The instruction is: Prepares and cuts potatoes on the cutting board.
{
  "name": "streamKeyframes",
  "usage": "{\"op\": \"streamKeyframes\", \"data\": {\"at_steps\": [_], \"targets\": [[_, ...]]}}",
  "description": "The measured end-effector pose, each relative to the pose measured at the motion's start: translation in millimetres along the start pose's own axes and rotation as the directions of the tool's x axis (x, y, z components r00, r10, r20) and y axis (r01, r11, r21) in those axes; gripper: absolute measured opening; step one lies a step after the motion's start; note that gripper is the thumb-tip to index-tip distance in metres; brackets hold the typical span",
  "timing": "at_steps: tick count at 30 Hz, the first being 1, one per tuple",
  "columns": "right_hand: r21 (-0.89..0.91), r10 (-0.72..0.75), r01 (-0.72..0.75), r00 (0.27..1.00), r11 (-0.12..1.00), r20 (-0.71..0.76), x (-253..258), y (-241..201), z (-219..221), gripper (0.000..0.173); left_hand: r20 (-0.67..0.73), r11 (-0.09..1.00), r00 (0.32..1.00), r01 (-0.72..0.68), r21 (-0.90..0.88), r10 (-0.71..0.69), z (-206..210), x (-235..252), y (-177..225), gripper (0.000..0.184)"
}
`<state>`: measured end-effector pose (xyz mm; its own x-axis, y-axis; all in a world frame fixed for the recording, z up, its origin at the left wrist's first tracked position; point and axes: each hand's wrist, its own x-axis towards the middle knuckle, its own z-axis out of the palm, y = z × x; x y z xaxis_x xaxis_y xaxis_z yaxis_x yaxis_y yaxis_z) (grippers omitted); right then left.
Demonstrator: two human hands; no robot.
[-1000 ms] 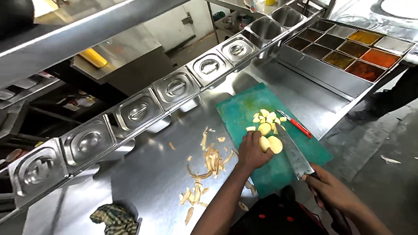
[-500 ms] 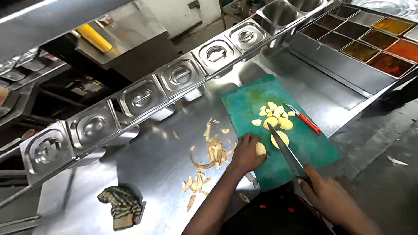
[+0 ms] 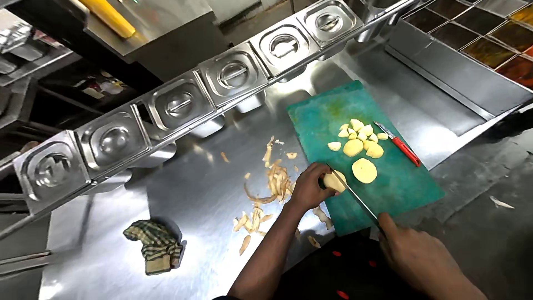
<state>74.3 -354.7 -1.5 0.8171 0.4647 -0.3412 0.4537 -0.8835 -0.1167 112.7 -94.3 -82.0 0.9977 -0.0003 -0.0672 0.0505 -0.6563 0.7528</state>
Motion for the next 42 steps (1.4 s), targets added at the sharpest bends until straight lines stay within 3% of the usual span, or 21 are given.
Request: {"op": "streamKeyframes", "data": {"at_steps": [4, 7, 10, 21, 26, 30, 42], "targets": [[-0.031, 0.024, -0.019, 0.989, 0.999, 0.148, 4, 0, -18, 0.026, -0.017, 1.000, 1.000, -0.021, -0.012, 0.021, 1, 0, -1, 0.051], [-0.033, 0.082, -0.075, 0.929, 0.997, 0.360, 19, -4, -32, 0.029, -0.025, 1.000, 1.000, -0.013, -0.016, 0.012, 3, 0, -2, 0.051], [-0.001, 0.108, -0.120, 0.886, 0.993, 0.450, 32, -6, -19, 0.031, -0.015, 1.000, 1.000, -0.004, -0.007, 0.004, 3, -1, 0, 0.051], [0.026, 0.083, -0.108, 0.877, 0.994, 0.473, 47, -8, -26, 0.032, -0.034, 1.000, 0.999, 0.022, 0.017, -0.022, 5, -2, 1, 0.052], [0.024, 0.064, -0.071, 0.973, 0.997, 0.221, 28, -6, -23, 0.029, -0.115, 0.997, 0.991, 0.070, 0.030, -0.066, 9, -8, 1, 0.048], [-0.048, 0.044, -0.037, 0.989, 0.998, 0.141, 12, -14, -18, 0.026, -0.160, 0.999, 0.987, 0.024, 0.035, -0.018, 13, -12, -5, 0.047], [-0.101, 0.110, -0.080, 0.934, 0.992, 0.339, 10, -30, -38, 0.029, -0.243, 0.998, 0.968, -0.057, 0.023, 0.060, 19, -16, -11, 0.045]]}}
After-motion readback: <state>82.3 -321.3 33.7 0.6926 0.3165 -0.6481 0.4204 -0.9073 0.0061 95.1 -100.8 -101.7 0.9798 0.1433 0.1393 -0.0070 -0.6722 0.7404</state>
